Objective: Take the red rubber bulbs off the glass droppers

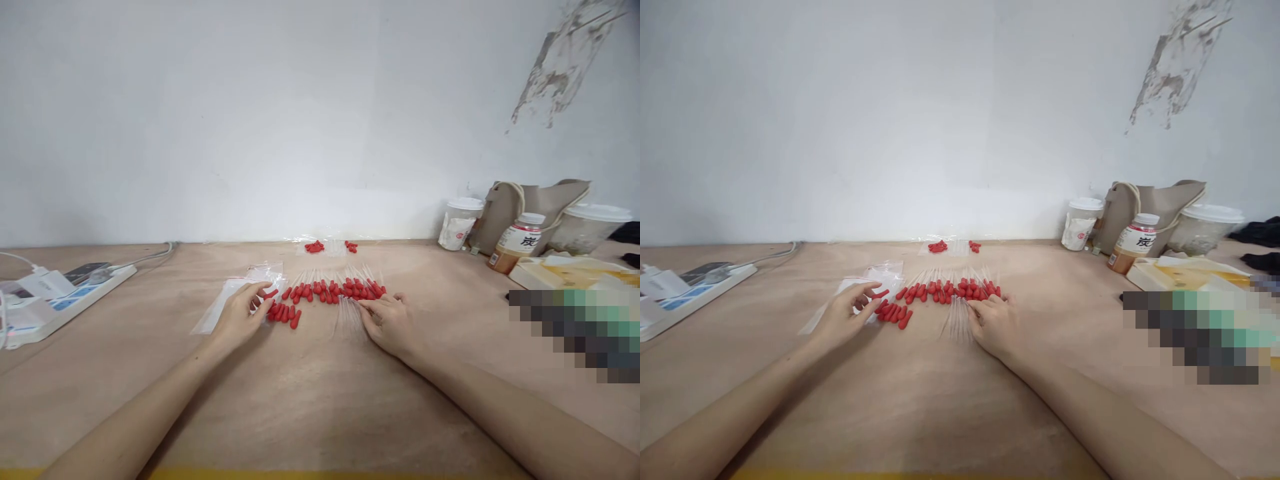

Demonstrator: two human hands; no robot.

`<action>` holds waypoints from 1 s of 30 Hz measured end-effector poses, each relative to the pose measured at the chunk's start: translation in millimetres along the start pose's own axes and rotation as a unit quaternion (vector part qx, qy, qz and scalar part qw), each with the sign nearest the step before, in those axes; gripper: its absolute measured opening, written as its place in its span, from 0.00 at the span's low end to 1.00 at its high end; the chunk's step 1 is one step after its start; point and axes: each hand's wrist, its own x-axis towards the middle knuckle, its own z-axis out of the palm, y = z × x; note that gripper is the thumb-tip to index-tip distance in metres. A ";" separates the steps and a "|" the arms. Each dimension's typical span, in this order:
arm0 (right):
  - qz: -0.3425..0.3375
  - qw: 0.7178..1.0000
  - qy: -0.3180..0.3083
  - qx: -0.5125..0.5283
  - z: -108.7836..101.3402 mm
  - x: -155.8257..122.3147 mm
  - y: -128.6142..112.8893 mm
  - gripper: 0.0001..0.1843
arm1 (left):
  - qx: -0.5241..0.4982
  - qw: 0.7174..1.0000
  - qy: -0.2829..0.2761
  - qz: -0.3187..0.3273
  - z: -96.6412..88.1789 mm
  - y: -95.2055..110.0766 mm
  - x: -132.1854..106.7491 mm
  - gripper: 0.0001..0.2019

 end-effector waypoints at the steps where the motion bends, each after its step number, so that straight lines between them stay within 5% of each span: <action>1: -0.010 1.000 0.000 -0.012 0.4 0.5 -0.6 0.12 | 0.004 1.000 -0.009 0.000 1.2 0.8 -0.6 0.15; 9: -0.032 0.998 -0.055 -0.024 -1.3 3.5 -10.0 0.13 | 0.019 0.998 -0.061 0.011 5.6 2.2 -2.0 0.12; 17: -0.024 0.994 -0.107 0.016 -2.6 1.3 -12.1 0.30 | 0.020 0.999 -0.025 -0.030 3.8 1.0 -0.8 0.12; 23: 0.057 0.989 -0.121 0.068 -0.9 2.4 -8.4 0.21 | 0.035 0.998 0.020 -0.040 0.1 -3.7 4.3 0.11; 30: 0.143 0.975 -0.117 0.127 2.1 4.4 -4.9 0.16 | 0.081 0.993 -0.081 0.000 10.1 8.7 32.8 0.12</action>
